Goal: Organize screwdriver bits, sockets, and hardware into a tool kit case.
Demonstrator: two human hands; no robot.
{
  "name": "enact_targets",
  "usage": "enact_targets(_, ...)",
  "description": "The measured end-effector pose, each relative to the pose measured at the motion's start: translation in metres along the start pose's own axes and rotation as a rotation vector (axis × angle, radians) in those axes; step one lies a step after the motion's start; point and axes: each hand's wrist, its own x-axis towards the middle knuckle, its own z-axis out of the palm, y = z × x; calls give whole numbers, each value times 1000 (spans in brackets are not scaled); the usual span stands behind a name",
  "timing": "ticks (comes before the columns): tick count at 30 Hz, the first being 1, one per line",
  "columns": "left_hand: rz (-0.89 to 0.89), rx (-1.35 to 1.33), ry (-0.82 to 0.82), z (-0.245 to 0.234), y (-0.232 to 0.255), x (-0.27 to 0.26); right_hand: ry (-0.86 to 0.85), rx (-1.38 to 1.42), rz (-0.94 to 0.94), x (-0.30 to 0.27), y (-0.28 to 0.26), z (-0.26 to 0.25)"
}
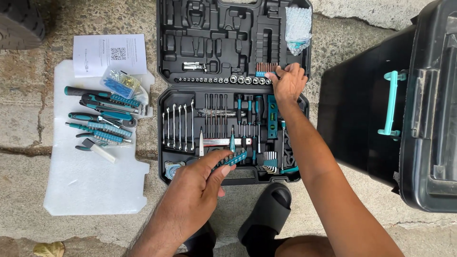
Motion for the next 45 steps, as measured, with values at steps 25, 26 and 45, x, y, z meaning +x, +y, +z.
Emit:
enact_targets(25, 251, 134, 337, -11, -59, 8, -132, 542, -1120, -140, -232, 17)
enact_targets(26, 307, 91, 350, -12, -57, 3, -172, 557, -1130, -145, -250, 27)
enact_targets(45, 523, -202, 460, -19, -66, 8, -185, 396, -811, -109, -317, 114)
